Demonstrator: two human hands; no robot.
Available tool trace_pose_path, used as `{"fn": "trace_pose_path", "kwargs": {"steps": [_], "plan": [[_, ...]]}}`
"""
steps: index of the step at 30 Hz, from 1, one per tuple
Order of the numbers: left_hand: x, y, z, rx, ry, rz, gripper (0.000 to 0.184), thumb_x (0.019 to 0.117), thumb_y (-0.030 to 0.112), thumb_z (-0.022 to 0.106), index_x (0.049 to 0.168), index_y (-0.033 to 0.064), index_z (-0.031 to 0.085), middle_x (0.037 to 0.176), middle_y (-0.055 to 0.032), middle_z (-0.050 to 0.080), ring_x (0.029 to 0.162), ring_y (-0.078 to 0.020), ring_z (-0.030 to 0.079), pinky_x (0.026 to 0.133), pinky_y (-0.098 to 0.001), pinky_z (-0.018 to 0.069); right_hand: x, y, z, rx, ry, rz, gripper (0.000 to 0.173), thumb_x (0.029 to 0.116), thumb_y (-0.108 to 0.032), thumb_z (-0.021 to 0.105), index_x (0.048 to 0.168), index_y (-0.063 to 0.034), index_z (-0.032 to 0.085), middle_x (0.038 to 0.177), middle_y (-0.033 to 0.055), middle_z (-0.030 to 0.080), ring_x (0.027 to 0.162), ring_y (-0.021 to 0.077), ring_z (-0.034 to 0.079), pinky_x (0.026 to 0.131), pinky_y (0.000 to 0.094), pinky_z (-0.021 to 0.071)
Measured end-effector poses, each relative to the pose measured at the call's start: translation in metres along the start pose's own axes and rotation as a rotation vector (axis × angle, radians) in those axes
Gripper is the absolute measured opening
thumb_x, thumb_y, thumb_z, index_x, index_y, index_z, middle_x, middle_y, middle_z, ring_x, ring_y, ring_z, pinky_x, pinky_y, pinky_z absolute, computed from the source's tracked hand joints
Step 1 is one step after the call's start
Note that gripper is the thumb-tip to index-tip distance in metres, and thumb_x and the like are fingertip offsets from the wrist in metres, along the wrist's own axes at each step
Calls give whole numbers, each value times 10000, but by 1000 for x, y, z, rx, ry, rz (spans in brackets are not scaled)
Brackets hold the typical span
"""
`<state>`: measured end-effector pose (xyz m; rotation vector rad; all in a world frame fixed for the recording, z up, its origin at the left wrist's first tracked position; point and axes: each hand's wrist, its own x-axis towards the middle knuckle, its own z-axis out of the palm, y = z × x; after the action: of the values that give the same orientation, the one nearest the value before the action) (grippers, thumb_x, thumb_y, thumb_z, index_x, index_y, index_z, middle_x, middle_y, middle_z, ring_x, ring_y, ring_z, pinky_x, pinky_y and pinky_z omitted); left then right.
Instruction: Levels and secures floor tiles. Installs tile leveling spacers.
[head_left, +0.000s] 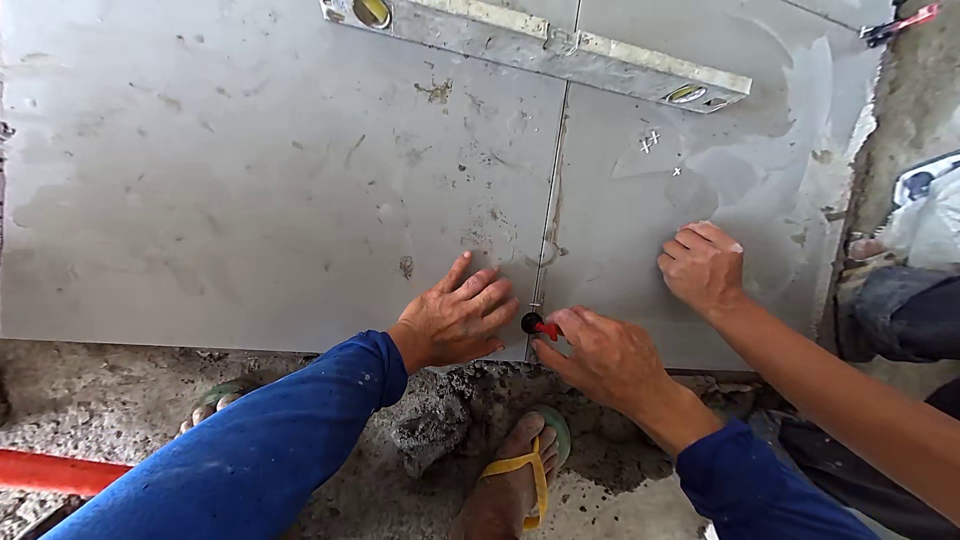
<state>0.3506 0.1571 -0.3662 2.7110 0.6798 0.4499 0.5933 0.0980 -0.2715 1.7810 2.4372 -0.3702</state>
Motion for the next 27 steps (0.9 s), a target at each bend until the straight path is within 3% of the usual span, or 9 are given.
{"fn": "trace_pose_path", "kwargs": {"steps": [3,5,7,11,27], "plan": [[2,1,1,-15,91,51,364,1042,468,507,1237,215,682,1164,-53,674,1169,-287,620,1113,-525,424,-1,-4,-3,0,-1,28,340,968,-381,546,843,-101,694,724,37,636,584,205,645,442,382,494],[9,5,4,-53,150,36,266,1040,400,551,1096,189,704,1011,-36,672,1029,-256,629,999,-440,474,0,-6,-4,-18,-3,42,337,981,-347,518,787,-107,653,669,28,591,549,199,617,422,374,465],[21,12,10,-95,191,-14,245,1030,360,578,964,153,691,920,-43,664,956,-258,638,918,-419,504,1,-7,-4,-25,2,55,353,977,-347,513,726,-115,603,616,23,545,508,198,584,401,371,432],[31,20,18,-141,201,-118,243,1027,319,581,934,120,684,921,-70,673,957,-279,654,873,-423,526,0,-8,-7,-15,-23,64,358,986,-344,518,722,-115,600,612,27,546,512,207,587,408,382,437],[34,19,18,-132,163,-163,244,1026,329,575,943,145,711,873,-42,667,911,-251,642,852,-402,505,5,2,-16,-40,-95,-143,200,976,-220,583,866,-128,722,723,32,605,583,205,623,443,358,474]]}}
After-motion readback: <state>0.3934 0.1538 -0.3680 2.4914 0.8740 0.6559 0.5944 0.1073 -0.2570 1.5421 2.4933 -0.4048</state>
